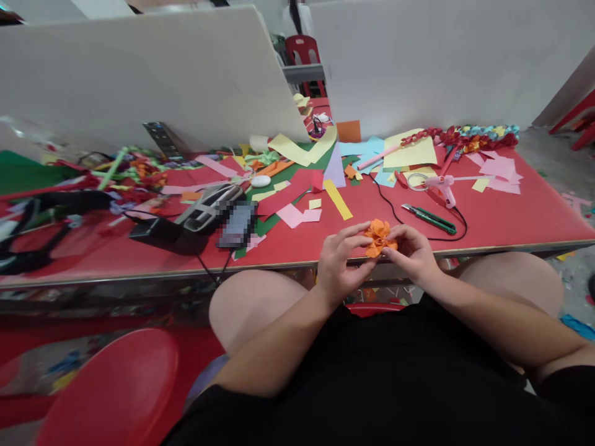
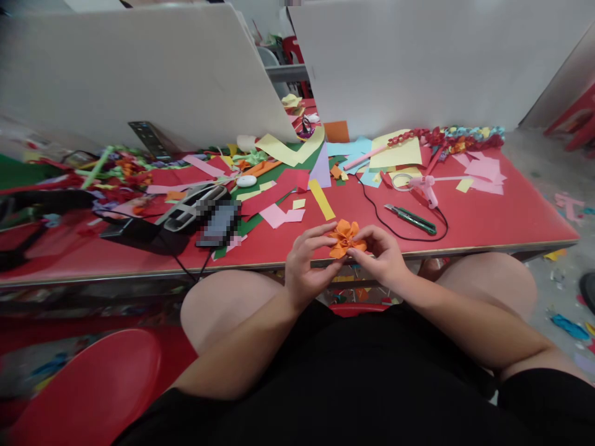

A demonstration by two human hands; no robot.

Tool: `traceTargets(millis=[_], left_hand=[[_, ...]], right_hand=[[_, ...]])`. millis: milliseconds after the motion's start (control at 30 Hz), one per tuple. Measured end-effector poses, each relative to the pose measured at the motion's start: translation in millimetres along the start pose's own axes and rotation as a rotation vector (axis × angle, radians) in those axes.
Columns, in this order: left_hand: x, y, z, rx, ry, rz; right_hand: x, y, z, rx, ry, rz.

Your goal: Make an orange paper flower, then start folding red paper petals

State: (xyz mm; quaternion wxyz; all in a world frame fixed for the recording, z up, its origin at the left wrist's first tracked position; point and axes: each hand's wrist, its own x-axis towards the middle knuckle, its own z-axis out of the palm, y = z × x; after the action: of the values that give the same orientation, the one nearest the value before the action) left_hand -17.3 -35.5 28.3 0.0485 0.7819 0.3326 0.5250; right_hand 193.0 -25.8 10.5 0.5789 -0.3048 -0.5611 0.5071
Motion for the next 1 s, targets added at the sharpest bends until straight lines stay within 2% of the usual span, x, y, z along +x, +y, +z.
traceTargets(millis=[367, 533, 800, 1000], left_hand=[[3, 3, 0.0, -0.218, -0.057, -0.052], [5, -1, -2.6, -0.279, 0.029, -0.168], [9, -3, -3.8, -0.511, 0.055, -0.233], [10, -8, 0.0, -0.683, 0.171, -0.405]], right_hand=[[3, 0, -3, -0.085, 0.035, -0.038], [7, 0, -9, -0.151, 0.071, -0.069], [12, 3, -15, -0.213, 0.081, -0.090], [13, 6, -17, -0.226, 0.078, -0.098]])
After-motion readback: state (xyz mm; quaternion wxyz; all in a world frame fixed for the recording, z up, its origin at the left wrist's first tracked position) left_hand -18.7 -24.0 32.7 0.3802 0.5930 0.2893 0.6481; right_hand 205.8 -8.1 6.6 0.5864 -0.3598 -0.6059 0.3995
